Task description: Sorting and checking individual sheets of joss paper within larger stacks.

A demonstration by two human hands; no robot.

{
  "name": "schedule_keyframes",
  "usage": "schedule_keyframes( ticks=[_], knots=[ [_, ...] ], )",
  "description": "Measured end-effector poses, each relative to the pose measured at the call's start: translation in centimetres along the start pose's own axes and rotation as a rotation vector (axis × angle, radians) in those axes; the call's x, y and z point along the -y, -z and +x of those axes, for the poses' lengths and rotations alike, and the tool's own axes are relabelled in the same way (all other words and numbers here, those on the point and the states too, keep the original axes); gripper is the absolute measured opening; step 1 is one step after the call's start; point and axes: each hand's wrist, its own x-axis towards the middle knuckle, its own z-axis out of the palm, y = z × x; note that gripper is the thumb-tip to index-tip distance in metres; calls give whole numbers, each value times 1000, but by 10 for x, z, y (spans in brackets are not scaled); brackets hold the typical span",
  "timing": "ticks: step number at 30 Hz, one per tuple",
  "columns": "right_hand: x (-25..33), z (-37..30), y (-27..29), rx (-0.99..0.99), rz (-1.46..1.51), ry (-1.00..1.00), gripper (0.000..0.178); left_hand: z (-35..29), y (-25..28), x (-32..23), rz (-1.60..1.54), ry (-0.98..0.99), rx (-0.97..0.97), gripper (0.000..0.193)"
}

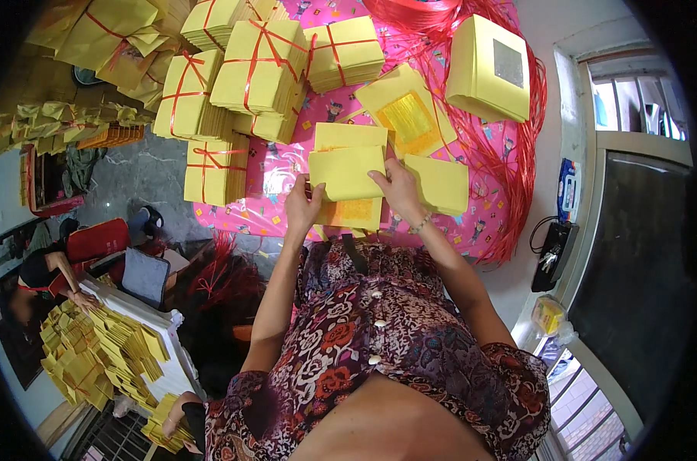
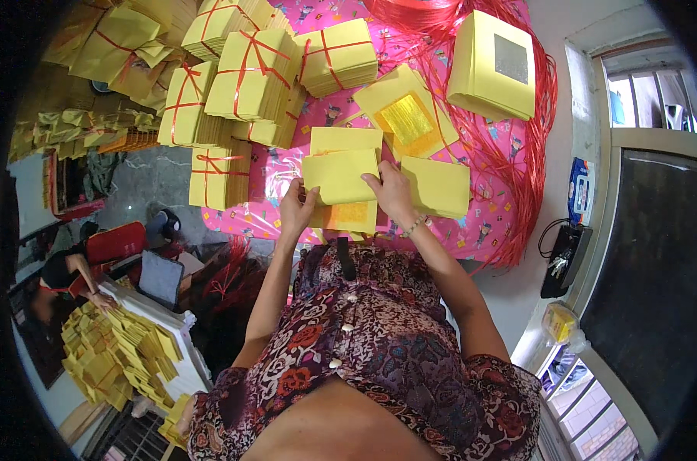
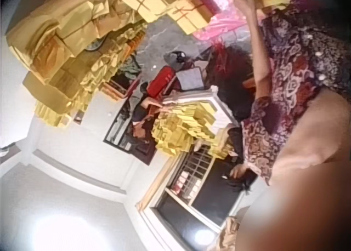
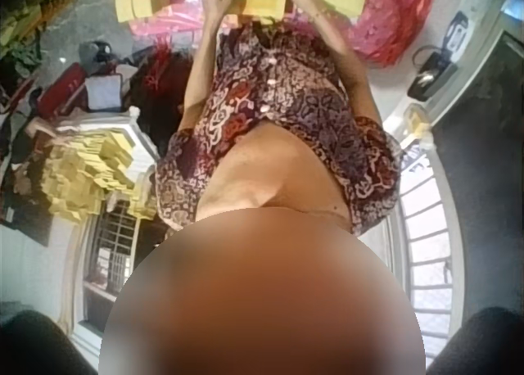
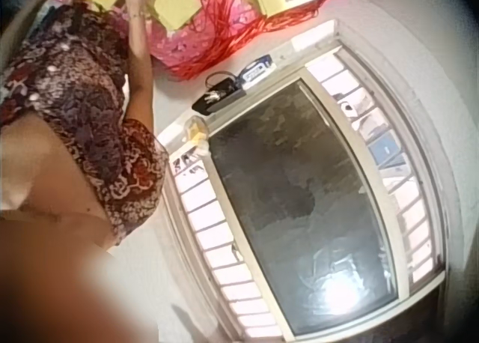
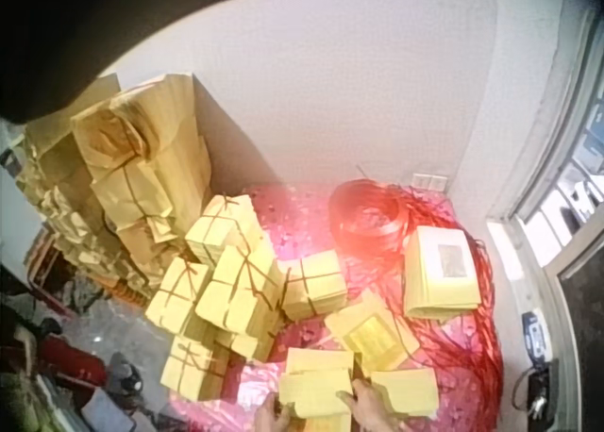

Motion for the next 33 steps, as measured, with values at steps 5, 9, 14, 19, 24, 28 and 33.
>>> schedule_keyframes(
  ticks=[5,9,14,19,24,28,33],
  knots=[
    [1,1,-2,16,-21,-44,37,0,-2,-5,41,69,2,29],
    [2,4,-3,24,-68,-77,37,3,-4,-8,83,97,-11,30],
    [4,5,-2,29,-95,-93,38,4,-8,-5,51,113,-23,34],
    [7,8,0,72,-152,-132,38,5,-8,-10,92,140,-37,35],
    [5,8,-1,80,-155,-130,38,7,-7,-13,103,171,-24,37],
    [8,8,0,101,-177,-147,39,7,-7,-16,105,169,-21,40],
    [3,11,-6,104,-221,-152,40,7,-8,-35,306,167,-22,38]
  ],
)
